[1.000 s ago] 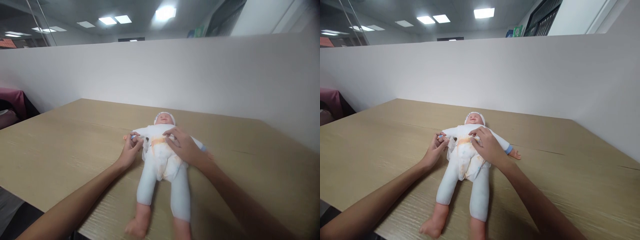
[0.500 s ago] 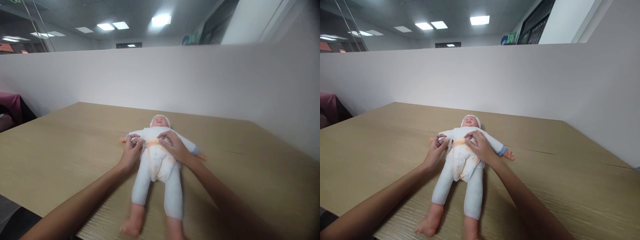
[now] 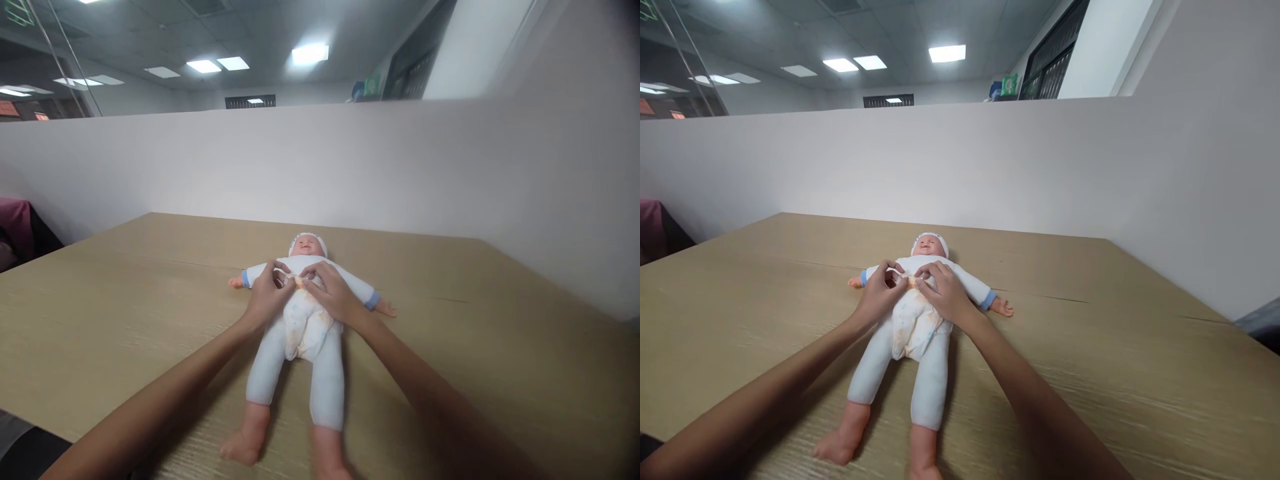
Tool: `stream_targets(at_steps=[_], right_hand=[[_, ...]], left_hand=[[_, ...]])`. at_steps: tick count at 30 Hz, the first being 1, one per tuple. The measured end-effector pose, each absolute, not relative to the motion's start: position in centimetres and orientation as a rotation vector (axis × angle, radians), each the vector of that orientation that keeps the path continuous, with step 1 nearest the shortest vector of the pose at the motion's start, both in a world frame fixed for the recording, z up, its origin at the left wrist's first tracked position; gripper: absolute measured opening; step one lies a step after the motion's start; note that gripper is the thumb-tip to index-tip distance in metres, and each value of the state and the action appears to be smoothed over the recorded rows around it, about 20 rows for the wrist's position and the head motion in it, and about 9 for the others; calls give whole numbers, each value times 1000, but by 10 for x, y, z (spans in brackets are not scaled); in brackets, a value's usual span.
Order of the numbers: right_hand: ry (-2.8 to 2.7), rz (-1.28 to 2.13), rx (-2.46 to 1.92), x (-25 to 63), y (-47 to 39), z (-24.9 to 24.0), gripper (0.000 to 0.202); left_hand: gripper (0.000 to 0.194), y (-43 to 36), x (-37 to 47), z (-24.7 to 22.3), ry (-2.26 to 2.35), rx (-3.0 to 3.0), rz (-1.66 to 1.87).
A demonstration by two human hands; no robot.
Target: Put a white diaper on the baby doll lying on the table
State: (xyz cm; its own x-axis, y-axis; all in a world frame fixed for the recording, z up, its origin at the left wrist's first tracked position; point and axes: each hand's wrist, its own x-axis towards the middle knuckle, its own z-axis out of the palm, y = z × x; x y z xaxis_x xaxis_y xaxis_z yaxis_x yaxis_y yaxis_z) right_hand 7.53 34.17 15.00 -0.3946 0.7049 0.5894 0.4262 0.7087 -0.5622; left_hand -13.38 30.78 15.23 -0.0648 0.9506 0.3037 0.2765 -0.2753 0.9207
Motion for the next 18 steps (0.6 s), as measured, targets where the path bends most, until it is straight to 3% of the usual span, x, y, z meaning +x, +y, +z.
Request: stream_targets(at_steps=[6, 18], right_hand=[[-2039, 425, -865, 73, 340, 151, 16], [-2034, 393, -863, 73, 340, 149, 16]], left_hand=[[22, 307, -131, 151, 1282, 1648, 1393], [31, 308, -144, 132, 905, 1673, 1339]])
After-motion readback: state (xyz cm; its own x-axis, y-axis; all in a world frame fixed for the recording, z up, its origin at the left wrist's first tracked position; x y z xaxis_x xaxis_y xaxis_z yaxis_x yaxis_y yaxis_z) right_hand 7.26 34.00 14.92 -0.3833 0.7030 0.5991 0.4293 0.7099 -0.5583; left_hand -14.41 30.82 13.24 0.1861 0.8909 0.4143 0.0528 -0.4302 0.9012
